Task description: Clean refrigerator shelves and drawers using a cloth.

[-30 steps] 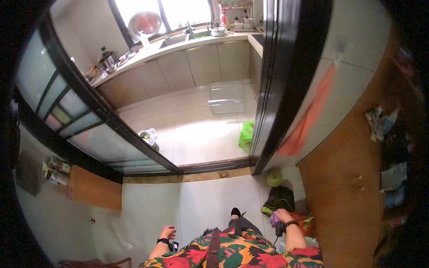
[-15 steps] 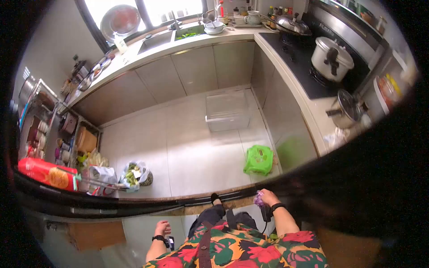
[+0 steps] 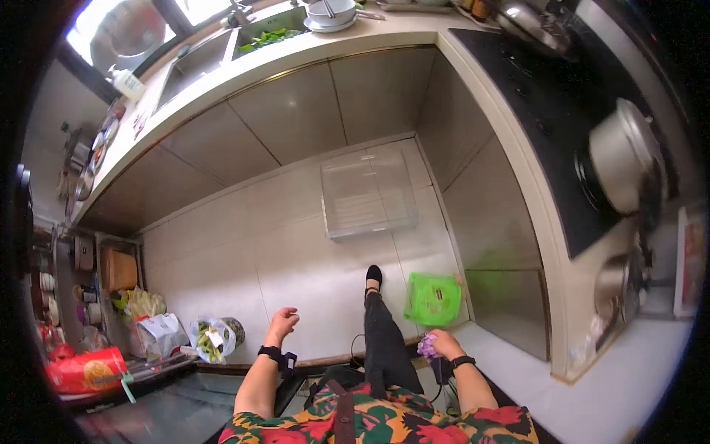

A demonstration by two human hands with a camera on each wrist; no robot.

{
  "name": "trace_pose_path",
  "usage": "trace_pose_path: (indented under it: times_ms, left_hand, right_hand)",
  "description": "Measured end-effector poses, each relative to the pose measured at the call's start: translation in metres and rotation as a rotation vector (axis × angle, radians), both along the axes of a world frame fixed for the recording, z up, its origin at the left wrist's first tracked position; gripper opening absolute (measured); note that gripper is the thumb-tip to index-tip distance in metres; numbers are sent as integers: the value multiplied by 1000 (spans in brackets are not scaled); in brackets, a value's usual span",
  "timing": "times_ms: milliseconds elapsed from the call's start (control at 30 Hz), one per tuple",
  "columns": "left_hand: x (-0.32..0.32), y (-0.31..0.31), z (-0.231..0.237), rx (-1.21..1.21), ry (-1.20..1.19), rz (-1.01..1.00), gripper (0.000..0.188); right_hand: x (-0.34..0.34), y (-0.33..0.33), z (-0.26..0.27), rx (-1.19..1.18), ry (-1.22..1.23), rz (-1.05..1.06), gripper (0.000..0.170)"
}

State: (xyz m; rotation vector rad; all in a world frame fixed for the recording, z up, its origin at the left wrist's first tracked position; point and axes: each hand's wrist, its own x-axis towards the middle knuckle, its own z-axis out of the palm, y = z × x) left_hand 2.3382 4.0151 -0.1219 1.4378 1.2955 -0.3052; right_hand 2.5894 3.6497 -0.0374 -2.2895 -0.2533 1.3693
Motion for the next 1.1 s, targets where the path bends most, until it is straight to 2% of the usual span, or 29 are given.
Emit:
trace_pose_path:
  times_ms: [33,67,100,133,167,233,267,333,367,433,500,533,567,600,633,667,700,733,767,800,900,933,967,1000,1033,1067,1100]
  left_hand:
    - [25,5,-7,-35,38,11,39]
    - [49,10,-19,-70,69,29,39]
    - [73,18,-43,-79,80,32,39]
    - [97,28,-79,-13,54,-79,40]
    - [108,23,-107,37,43,-189,42]
    - [157,22,-131,40,7,-174,44]
    - [179,23,-153,138,-21,-281,47]
    - [211,15,-205,120,-32,-259,53]
    - [237,19,-220,-208,78,-89,70]
    - [278,10,-219,-490,13,546,84]
    - [303,6,-242,-628,-54,857,90]
    - [312,1,-254,-607,-79,1008,83]
    - [323,-1,-262,-539,-111,1087,75]
    - [330,-4,-272,-467,-144,1160,66]
    - [334,-6,-276,-468,-132,1165,66]
    - [339,-7,-282,-438,-147,1268,56]
    - [339,-7,-284,-406,-165,1372,47]
    - [337,-4,-284,-408,-166,1373,47]
    - [335,3,-282,-446,-169,1385,51]
    - [333,13,-275,-484,-177,1394,57]
    - [307,35,-225,-425,-142,1339,24]
    - [275,29,-231,-311,-261,1041,18]
    - [263,38,-215,-439,-218,1335,15]
    - [226,28,-216,-283,-235,993,16]
    - [220,44,-174,-462,-169,1356,16]
    - [188,37,-159,-251,-295,1036,17]
    - [172,50,-127,-434,-253,1288,19]
  right_hand:
    - [5,-38,-88,123,203,-205,27]
    - [13,-21,-75,112,223,-214,27]
    - [28,1,-38,97,153,-228,29]
    - [48,24,-23,79,82,-237,32]
    - [52,16,-40,6,59,-251,36]
    - [54,-7,-58,-35,134,-290,33]
    - [55,-17,-71,-39,180,-337,31]
    - [43,-42,-86,-82,217,-373,31]
    - [40,-48,-87,-110,239,-373,31]
    - [38,-51,-79,-226,298,-441,33]
    - [42,-44,-75,-285,347,-474,34]
    - [45,-38,-68,-315,375,-506,35]
    - [58,-14,-58,-441,397,-510,34]
    - [58,-17,-63,-456,407,-509,34]
    - [55,-24,-66,-397,404,-569,35]
    - [53,-31,-67,-334,397,-632,35]
    - [50,-44,-73,-340,398,-632,35]
    - [49,-56,-82,-314,348,-539,36]
    - [52,-60,-89,-281,294,-444,36]
    - [63,-41,-85,-271,284,-442,36]
    - [102,17,-80,-326,255,-364,36]
    - [112,31,-82,-269,183,-319,37]
    - [120,44,-83,-204,111,-276,38]
    - [124,57,-80,-154,98,-266,38]
    - [131,69,-80,-148,24,-226,36]
    - [138,80,-81,-140,-55,-189,34]
    - [141,87,-82,-120,-103,-126,32]
